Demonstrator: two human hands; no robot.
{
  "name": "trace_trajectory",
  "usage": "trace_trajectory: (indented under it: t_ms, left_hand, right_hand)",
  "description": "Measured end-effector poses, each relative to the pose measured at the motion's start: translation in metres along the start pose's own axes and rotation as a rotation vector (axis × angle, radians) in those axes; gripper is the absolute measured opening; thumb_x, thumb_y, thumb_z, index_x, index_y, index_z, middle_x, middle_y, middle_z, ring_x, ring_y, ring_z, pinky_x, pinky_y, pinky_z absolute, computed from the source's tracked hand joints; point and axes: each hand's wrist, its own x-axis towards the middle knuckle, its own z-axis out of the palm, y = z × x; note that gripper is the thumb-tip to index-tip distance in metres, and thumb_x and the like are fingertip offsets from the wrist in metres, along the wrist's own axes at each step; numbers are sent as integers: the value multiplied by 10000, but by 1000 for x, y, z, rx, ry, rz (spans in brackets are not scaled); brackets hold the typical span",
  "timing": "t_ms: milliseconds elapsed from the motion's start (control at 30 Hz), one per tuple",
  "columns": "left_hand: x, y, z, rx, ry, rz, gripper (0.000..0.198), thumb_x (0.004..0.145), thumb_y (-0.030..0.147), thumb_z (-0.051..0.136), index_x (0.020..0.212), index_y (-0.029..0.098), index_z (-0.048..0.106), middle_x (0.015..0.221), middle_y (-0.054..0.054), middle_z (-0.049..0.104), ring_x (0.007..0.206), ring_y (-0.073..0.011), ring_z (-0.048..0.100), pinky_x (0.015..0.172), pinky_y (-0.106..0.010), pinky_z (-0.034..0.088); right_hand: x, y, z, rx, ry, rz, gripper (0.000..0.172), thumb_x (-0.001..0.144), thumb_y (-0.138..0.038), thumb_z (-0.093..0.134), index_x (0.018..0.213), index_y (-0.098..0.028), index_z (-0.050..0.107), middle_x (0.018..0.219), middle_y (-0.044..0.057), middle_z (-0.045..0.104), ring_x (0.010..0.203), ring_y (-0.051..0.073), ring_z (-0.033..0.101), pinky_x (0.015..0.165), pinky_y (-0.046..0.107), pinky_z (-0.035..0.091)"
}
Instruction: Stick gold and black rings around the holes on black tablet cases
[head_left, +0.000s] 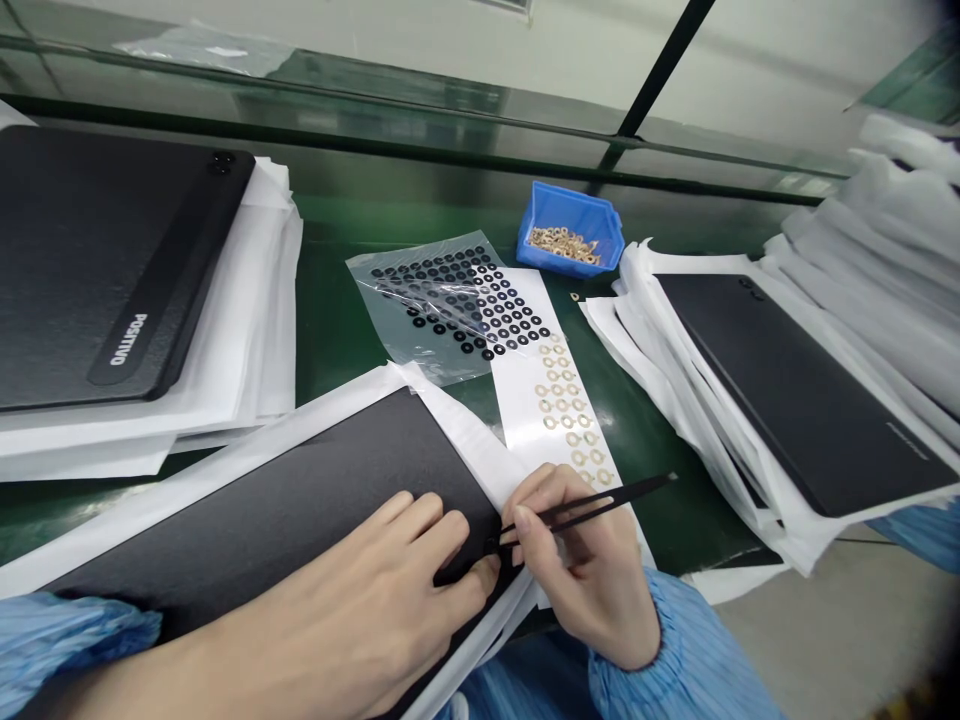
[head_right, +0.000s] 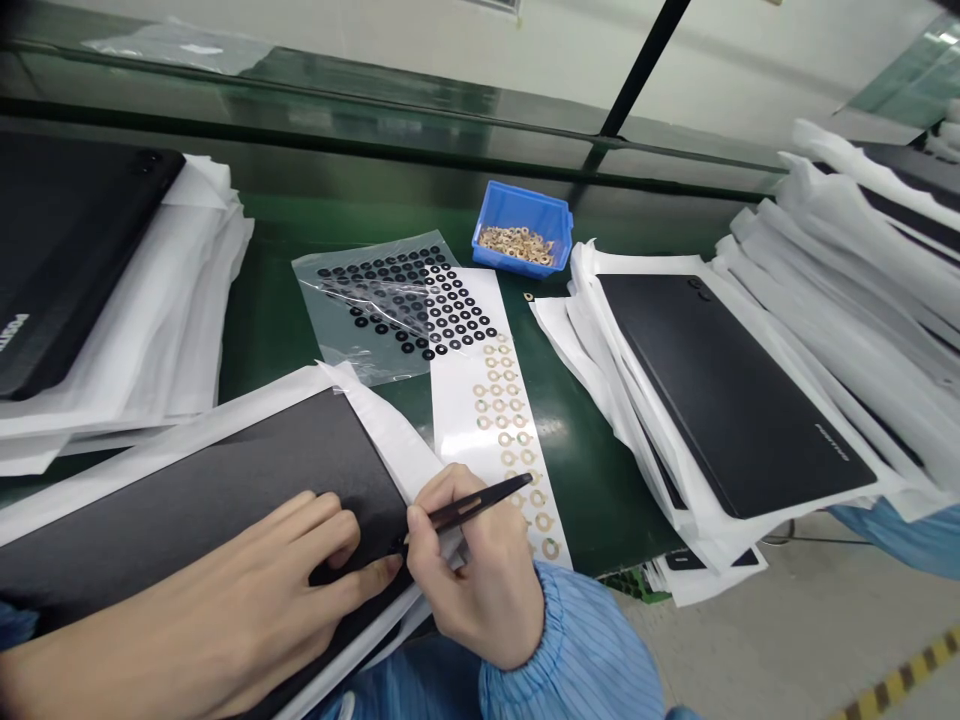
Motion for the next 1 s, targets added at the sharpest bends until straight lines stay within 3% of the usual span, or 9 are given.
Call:
trace_trajectory:
  t_ms: [300,633,867,1000]
  left_hand:
    - [0,1,0,17,5,-10,338,845,94,458,1173,151,515,868,-43,507,785,-216,422,754,-350,341]
    - [0,1,1,6,18,-4,318,883,120,431,1191,147,507,892,-50,510,807,-222,425,751,-358,347]
    - [0,0,1,-30,-3,-10,377,895,103,395,1267,134,450,858,-41,483,780,-206,416,711,-349,359]
    - [-1,0,0,-24,-13,3,389,878,86,397,1261,124,452,844,-43,471,760,-203,402,669,-336,355]
  right_hand:
    - [4,-2,-4,-41,-84,-12,159,841,-78,469,791,-221,422,686,-17,525,573,124,533,524,253,398]
    - [3,3,-5,56,-112,38,136,870,-110,471,790,-219,451,691,-11,539,555,123,534,502,249,407]
    - [-1,4,-9,141,-49,-28,65,877,-137,510,891,-199,524,769,20,560,652,151,581,572,288,447]
    - [-1,6,-8,136,-50,-66,39,870,-156,527,854,-186,545,767,31,552,707,177,574,605,318,434]
